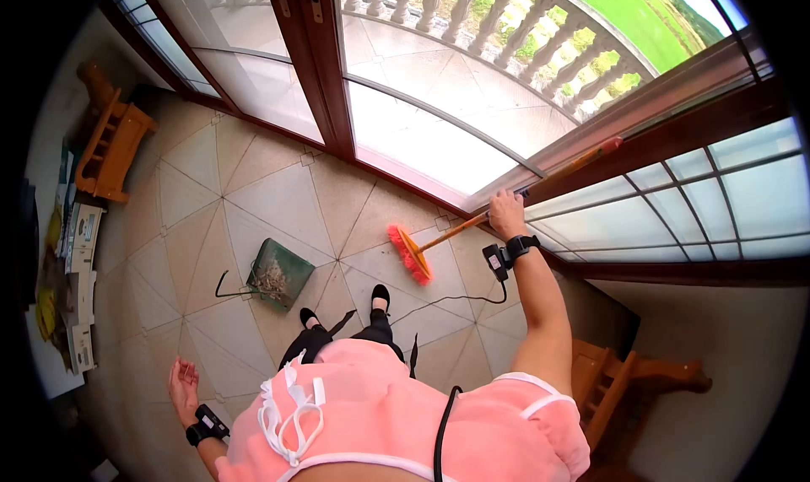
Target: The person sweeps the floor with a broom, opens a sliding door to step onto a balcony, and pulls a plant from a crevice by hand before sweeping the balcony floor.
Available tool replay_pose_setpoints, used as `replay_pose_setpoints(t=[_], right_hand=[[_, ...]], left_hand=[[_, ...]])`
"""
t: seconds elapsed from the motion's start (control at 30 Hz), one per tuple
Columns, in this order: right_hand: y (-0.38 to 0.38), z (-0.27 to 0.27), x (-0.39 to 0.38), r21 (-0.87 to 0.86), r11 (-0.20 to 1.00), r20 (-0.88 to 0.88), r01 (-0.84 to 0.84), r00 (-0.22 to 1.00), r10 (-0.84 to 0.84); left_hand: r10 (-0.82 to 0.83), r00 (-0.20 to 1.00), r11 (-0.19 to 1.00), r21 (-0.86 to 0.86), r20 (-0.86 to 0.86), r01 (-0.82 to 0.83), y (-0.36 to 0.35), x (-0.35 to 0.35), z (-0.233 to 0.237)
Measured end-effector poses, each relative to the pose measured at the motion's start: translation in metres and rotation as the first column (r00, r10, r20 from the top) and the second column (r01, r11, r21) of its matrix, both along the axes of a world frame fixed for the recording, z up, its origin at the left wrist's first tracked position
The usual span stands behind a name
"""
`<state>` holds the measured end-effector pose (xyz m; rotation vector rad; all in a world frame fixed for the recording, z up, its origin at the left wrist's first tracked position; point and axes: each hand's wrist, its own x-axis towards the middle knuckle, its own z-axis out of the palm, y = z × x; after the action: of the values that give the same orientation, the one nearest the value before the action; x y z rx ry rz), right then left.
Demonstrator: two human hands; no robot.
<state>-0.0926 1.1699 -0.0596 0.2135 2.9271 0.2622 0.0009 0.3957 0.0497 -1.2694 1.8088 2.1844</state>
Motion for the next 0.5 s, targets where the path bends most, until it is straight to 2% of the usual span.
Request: replay_pose_setpoints(t=[0.03,0.17,0.23,0.3,0.33,0.4,0.5], right_hand=[[0.010,-0.001,-0.007,0.013,1.000,-0.047,-0.022,0.999,0.022],[0.041,-0.017,-0.029,0.247,0.969,0.153,0.000,0.987,-0.039],[0.057,-0.022,-0.031,0.281,0.958,0.208,-0.048,0.978,-0.012],[0.076,-0.042,-0.034,0.304,0.952,0.295,-0.037,0.954,-0.057],[0.078,-0.045,-0.031,0.330,0.938,0.274,-0.107,0.962,0.014],[0.078,-0.051,-0.033,0.259,0.954,0.312,-0.150,0.948,0.064],[0.077,-0.012,-0.029,0.145,0.953,0.307,-0.267,0.927,0.214]], left_hand=[[0.006,1.000,1.000,-0.020,0.003,-0.006,0.012,0.005,0.007],[0.042,0.999,0.996,-0.083,0.026,-0.039,0.035,0.013,0.020],[0.053,0.998,0.993,-0.110,0.041,-0.048,0.046,0.017,0.023],[0.065,0.996,0.992,-0.116,0.057,-0.058,0.055,0.019,0.024],[0.072,0.995,0.991,-0.120,0.065,-0.064,0.057,0.020,0.025],[0.063,0.996,0.992,-0.116,0.060,-0.056,0.056,0.016,0.025],[0.081,0.995,0.992,-0.104,0.066,-0.074,0.062,0.015,0.027]])
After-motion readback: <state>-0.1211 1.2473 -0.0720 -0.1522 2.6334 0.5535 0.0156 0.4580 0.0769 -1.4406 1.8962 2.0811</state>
